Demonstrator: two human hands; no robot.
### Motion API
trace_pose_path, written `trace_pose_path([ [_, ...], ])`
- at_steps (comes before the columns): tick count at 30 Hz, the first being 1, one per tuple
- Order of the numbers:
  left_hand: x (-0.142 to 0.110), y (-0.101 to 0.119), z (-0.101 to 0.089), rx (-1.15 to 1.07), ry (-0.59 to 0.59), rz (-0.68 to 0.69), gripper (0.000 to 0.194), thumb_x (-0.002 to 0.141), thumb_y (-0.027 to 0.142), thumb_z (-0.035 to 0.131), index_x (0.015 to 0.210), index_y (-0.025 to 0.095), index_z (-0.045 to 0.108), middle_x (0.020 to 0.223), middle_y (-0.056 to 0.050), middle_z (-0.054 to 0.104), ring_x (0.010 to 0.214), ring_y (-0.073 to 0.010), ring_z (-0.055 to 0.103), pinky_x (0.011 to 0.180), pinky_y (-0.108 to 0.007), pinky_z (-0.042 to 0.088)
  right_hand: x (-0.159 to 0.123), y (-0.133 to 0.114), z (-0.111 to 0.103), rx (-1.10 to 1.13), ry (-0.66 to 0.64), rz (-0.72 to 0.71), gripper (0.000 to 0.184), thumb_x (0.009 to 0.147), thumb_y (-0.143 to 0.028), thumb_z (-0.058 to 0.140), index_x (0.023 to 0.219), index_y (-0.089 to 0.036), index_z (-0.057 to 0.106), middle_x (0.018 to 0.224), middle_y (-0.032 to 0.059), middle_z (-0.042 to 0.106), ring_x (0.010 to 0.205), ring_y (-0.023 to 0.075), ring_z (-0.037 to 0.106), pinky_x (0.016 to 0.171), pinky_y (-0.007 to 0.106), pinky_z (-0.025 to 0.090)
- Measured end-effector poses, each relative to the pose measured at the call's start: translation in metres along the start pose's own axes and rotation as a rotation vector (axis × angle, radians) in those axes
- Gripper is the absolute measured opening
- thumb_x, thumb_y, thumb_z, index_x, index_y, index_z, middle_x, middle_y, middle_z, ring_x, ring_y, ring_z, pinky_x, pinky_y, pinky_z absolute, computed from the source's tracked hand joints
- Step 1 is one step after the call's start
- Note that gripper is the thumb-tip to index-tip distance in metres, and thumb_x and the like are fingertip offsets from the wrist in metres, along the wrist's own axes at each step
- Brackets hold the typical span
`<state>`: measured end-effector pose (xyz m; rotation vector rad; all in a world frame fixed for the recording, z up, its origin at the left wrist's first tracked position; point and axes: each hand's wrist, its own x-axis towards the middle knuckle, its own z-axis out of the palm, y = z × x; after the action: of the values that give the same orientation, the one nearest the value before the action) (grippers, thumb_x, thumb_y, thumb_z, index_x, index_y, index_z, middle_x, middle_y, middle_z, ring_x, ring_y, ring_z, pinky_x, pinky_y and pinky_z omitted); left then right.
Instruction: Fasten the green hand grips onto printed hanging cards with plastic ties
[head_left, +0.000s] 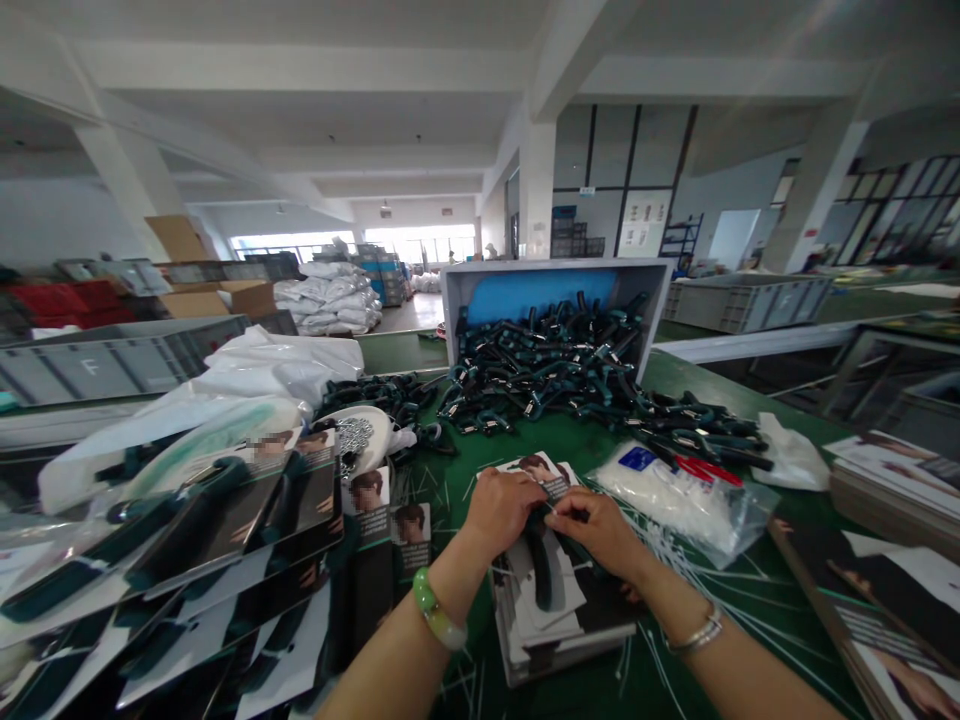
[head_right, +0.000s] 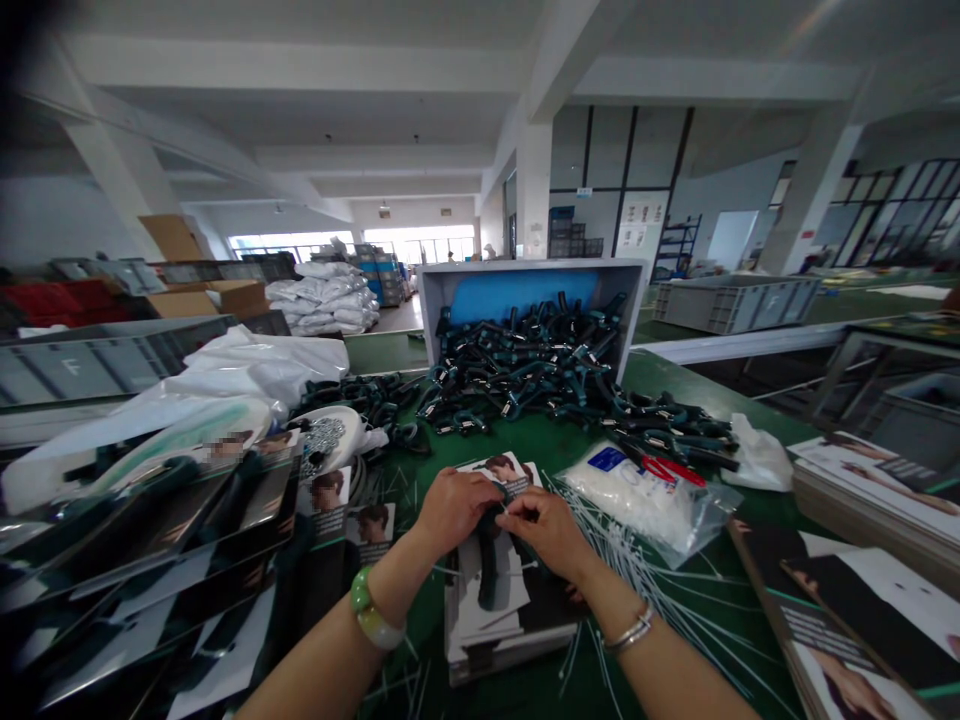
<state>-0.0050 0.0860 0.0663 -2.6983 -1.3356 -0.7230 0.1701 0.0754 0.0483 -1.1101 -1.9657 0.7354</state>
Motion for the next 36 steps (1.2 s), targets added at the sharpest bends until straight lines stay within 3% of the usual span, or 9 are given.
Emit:
trace_pose_path([
  [18,-0.001,0.001,0.0,0.035,-0.012,0.058,0.019,0.083,0.024,0.049,0.084,0.025,0.067,0.08,-0.003,0.068,0.08,-0.016,0.059,0.07,-0.028,0.035,0.002,0.007,0.0,0.042,-0.032,0.016,0.023,0.072,-0.038,0.062,0.063,-0.018,0.064,0.063,-0.0014,0.056,0.063,0.0127,0.051,0.06,0.024,0.038],
  [25,-0.005,-0.006,0.007,-0.25,-0.007,0.018,0.027,0.078,0.016,0.05,0.096,0.027,0.067,0.086,-0.001,0.07,0.082,-0.0156,0.062,0.075,-0.026,0.042,0.011,0.006,0.0,0.16,-0.118,0.195,0.027,0.068,-0.04,0.062,0.057,-0.016,0.059,0.048,-0.0061,0.047,0.048,0.0083,0.04,0.047,0.02,0.028],
  [28,-0.01,-0.006,0.0,-0.473,-0.034,-0.031,0.036,0.077,0.014,0.05,0.108,0.026,0.061,0.092,0.0,0.07,0.084,-0.0146,0.063,0.077,-0.024,0.045,0.014,0.004,0.002,0.122,-0.099,0.215,0.026,0.065,-0.038,0.063,0.053,-0.015,0.057,0.047,-0.0056,0.047,0.047,0.0085,0.04,0.047,0.021,0.028],
  [30,-0.013,-0.005,-0.005,-0.565,-0.068,-0.037,0.031,0.078,0.019,0.05,0.107,0.024,0.063,0.094,0.0,0.069,0.084,-0.0143,0.063,0.077,-0.023,0.046,0.015,0.003,0.004,0.09,-0.059,0.204,0.021,0.062,-0.034,0.065,0.055,-0.015,0.058,0.048,-0.0048,0.049,0.048,0.0094,0.042,0.047,0.021,0.029],
  [33,-0.013,-0.003,-0.008,-0.551,-0.08,-0.043,0.024,0.077,0.028,0.056,0.098,0.024,0.067,0.091,0.0,0.07,0.08,-0.015,0.062,0.075,-0.023,0.046,0.016,0.005,0.007,0.06,-0.005,0.18,0.014,0.06,-0.027,0.065,0.057,-0.015,0.058,0.05,-0.0043,0.051,0.05,0.0101,0.043,0.048,0.021,0.03],
  [36,-0.011,-0.001,-0.003,-0.456,-0.018,-0.059,0.017,0.076,0.024,0.057,0.089,0.025,0.069,0.086,0.001,0.069,0.083,-0.0158,0.061,0.077,-0.025,0.045,0.015,0.006,0.01,0.068,0.019,0.157,0.014,0.06,-0.028,0.066,0.061,-0.016,0.058,0.052,-0.0046,0.052,0.052,0.0102,0.044,0.05,0.022,0.032],
])
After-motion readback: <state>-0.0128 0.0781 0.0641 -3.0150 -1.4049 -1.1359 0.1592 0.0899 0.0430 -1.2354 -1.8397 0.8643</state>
